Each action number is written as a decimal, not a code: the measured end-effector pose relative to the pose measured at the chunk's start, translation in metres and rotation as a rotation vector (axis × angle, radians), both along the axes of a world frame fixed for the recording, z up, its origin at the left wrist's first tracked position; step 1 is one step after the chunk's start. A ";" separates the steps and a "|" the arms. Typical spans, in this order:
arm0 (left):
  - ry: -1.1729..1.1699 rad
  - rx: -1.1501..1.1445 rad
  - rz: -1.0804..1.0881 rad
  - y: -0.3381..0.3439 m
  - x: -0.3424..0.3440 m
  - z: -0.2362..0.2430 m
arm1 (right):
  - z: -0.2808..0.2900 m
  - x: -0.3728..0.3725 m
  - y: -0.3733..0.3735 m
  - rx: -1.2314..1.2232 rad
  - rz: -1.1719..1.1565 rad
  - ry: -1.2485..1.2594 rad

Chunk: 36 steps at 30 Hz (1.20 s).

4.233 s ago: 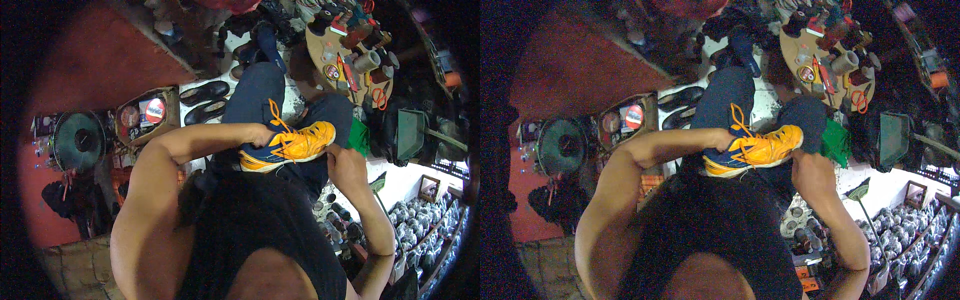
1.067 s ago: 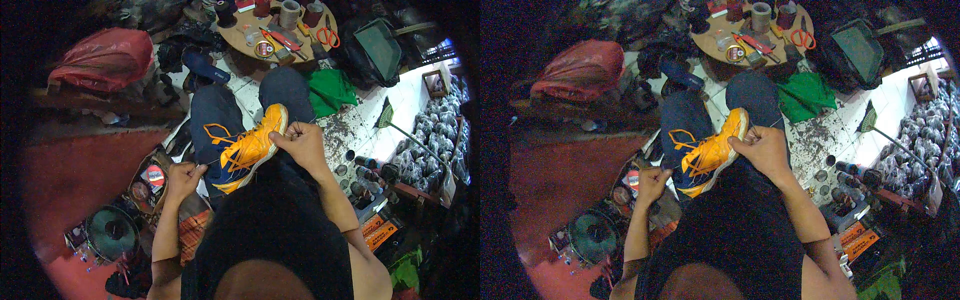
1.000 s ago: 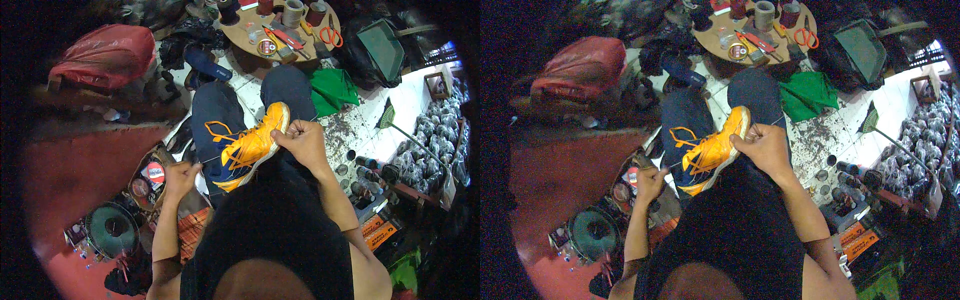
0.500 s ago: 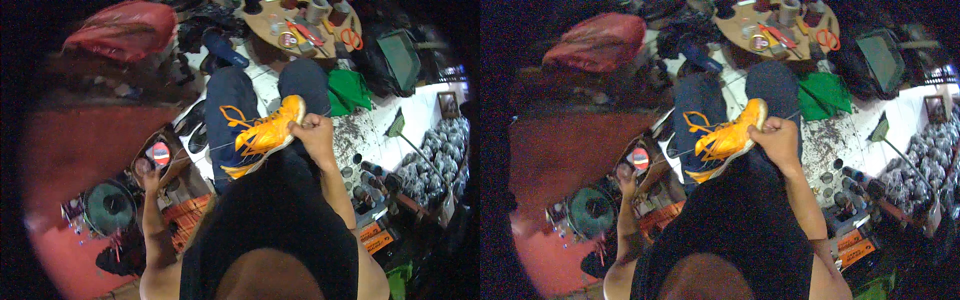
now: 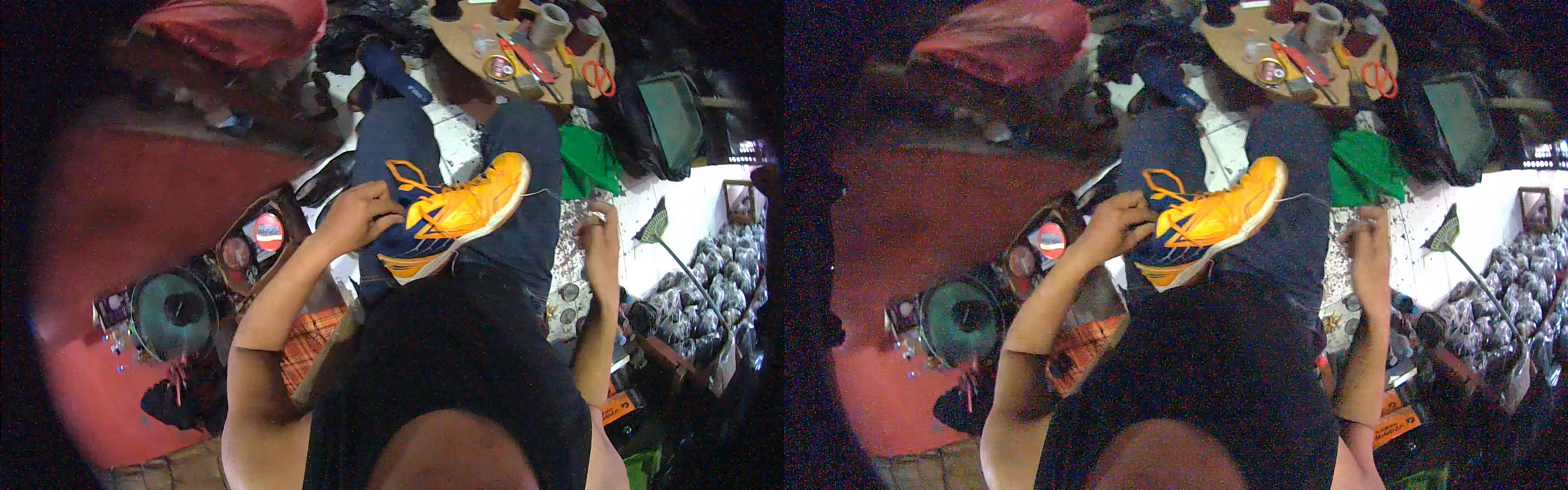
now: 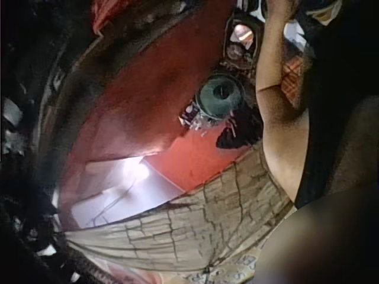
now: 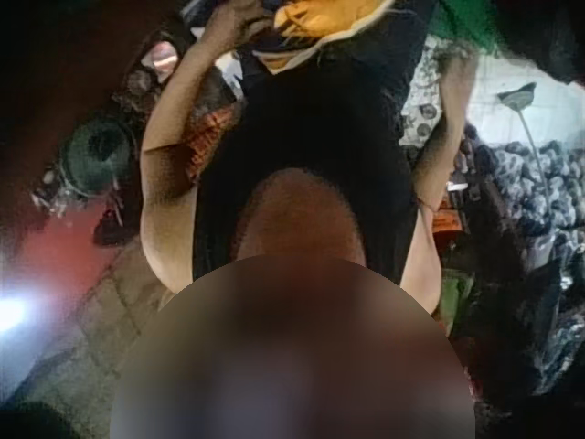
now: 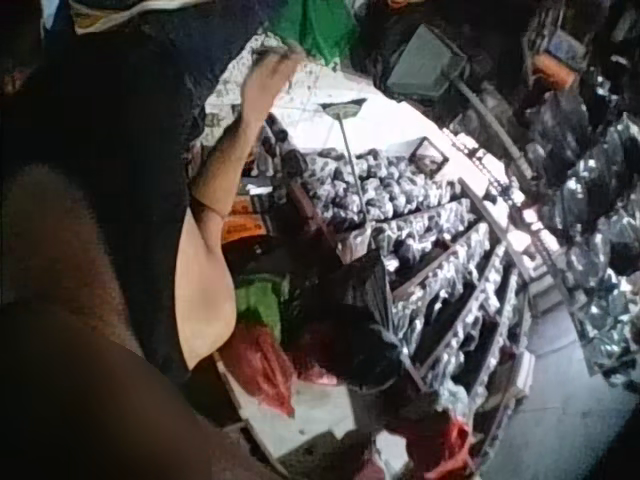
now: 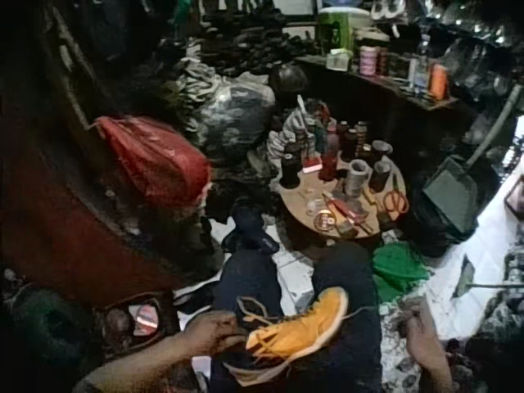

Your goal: The person stitches the sole of a yellow and blue sneaker using a needle and thread, then cuts the thread and applies glue to the stitched area.

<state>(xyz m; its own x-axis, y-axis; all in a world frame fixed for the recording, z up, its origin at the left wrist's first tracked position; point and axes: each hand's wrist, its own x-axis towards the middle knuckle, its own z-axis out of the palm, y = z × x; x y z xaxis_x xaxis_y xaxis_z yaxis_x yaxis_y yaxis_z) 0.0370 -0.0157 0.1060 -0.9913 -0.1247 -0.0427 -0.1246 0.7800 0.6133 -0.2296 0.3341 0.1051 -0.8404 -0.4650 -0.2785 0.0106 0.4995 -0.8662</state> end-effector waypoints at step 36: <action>-0.689 1.387 0.009 0.052 -0.074 -0.051 | 0.095 0.031 -0.066 0.535 0.741 0.492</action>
<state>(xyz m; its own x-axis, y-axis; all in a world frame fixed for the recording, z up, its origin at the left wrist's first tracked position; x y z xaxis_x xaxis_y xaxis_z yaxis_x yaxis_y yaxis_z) -0.0371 0.0358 0.0549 -0.7312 0.3920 -0.5582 -0.6786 -0.3345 0.6540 -0.1982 0.2684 0.2005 -0.4711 -0.8279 -0.3044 -0.7507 0.5575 -0.3545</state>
